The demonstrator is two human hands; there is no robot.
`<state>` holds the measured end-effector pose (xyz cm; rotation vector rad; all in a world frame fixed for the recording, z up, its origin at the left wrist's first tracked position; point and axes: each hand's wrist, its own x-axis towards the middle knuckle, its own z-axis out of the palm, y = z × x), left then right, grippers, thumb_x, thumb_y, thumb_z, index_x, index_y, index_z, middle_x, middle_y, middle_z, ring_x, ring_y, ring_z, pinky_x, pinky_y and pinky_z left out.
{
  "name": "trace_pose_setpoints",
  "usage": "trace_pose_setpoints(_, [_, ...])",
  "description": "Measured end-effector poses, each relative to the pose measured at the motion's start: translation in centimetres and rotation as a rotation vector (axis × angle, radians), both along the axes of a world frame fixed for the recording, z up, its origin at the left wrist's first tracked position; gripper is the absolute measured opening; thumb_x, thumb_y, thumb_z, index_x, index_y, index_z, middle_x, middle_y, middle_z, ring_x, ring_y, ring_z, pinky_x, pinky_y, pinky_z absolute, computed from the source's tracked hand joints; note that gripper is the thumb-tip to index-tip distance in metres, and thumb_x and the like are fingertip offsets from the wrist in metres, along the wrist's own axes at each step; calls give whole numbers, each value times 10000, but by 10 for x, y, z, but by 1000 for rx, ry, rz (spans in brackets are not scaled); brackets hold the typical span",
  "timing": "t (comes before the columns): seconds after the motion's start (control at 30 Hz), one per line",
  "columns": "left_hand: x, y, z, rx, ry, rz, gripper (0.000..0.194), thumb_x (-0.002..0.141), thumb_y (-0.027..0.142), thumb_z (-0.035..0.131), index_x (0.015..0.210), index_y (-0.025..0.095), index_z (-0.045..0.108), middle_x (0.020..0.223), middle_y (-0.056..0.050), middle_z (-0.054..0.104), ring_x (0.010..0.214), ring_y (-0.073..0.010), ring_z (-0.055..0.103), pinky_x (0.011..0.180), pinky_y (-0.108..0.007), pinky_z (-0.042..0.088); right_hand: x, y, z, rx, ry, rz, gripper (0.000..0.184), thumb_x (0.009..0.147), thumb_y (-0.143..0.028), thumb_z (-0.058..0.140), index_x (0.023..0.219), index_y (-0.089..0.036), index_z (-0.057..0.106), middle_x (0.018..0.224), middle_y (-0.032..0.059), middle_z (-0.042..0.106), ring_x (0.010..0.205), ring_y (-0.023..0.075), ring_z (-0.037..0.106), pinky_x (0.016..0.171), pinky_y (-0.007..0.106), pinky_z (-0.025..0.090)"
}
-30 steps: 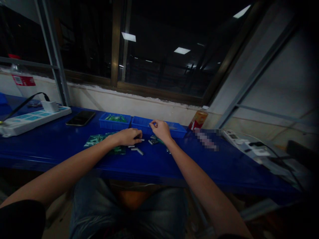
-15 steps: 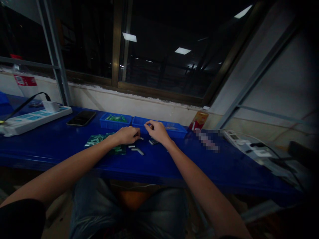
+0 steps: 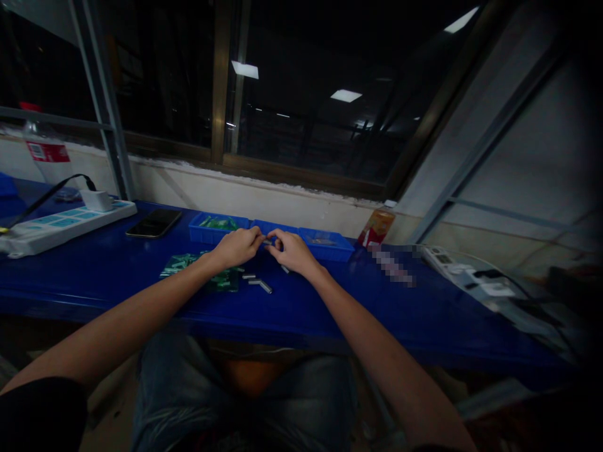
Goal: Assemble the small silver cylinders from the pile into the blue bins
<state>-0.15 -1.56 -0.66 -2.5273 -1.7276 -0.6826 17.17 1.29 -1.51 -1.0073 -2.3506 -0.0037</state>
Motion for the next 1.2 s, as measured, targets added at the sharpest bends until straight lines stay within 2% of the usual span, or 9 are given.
trace_pose_setpoints(0.2, [-2, 0, 1, 18, -8, -24, 328, 903, 361, 278, 956, 180, 546, 850, -78, 656, 784, -211, 625, 685, -296, 441, -2, -3, 1, 24, 22, 5, 152, 801, -241, 531, 932, -180, 576, 669, -17, 564, 628, 103, 492, 603, 211, 327])
trace_pose_setpoints(0.43, [-2, 2, -3, 13, 17, -86, 357, 868, 297, 372, 1205, 207, 443, 909, -66, 661, 827, -205, 628, 710, -299, 450, -3, -3, 2, 56, -15, -34, 222, 878, -308, 430, 924, -170, 597, 792, 35, 634, 693, 120, 541, 639, 223, 347])
trace_pose_setpoints(0.57, [-1, 1, -3, 21, 66, -68, 342, 882, 337, 355, 1177, 206, 468, 969, -88, 654, 879, -224, 621, 733, -319, 451, -4, -4, 3, 80, -52, -35, 275, 905, -296, 368, 867, -170, 609, 799, 47, 647, 742, 133, 561, 674, 231, 347])
trace_pose_setpoints(0.73, [0, -3, -1, 16, 130, -50, 322, 893, 374, 316, 1060, 193, 523, 940, -99, 657, 851, -250, 625, 714, -340, 451, -4, -4, 3, 101, -83, -55, 329, 912, -313, 341, 765, -166, 597, 728, 44, 628, 700, 135, 545, 642, 236, 329])
trace_pose_setpoints(0.8, [1, -3, -1, 14, 135, -37, 336, 901, 383, 288, 1051, 190, 519, 931, -100, 656, 841, -253, 627, 699, -339, 450, -4, -5, 3, 91, -46, -51, 312, 906, -327, 351, 794, -169, 595, 726, 35, 622, 686, 129, 541, 630, 230, 330])
trace_pose_setpoints(0.9, [0, -3, 0, -1, 123, -8, 367, 914, 395, 236, 1041, 189, 512, 905, -94, 654, 823, -238, 628, 683, -322, 446, -3, -6, 3, 61, 34, -50, 245, 876, -339, 414, 980, -179, 568, 693, 2, 596, 639, 116, 526, 608, 214, 336])
trace_pose_setpoints(0.97, [0, -3, 1, -16, 104, -5, 374, 918, 395, 217, 1031, 191, 510, 894, -88, 654, 817, -226, 627, 684, -312, 443, -2, -6, 4, 48, 62, -33, 270, 847, -308, 462, 1077, -182, 526, 668, -17, 572, 619, 112, 514, 603, 206, 340])
trace_pose_setpoints(1.07, [1, -4, 2, -36, 78, -22, 389, 919, 402, 197, 1011, 194, 512, 881, -85, 654, 802, -222, 626, 689, -316, 441, -2, -6, 5, 54, 68, 11, 247, 836, -254, 462, 1063, -183, 530, 676, -18, 564, 629, 110, 509, 621, 204, 349])
trace_pose_setpoints(1.2, [1, -6, 3, -50, 68, -37, 396, 919, 397, 198, 973, 189, 531, 861, -85, 654, 776, -223, 624, 682, -321, 441, -2, -6, 4, 55, 54, -4, 204, 854, -277, 438, 994, -187, 557, 716, 1, 591, 647, 116, 516, 629, 212, 350])
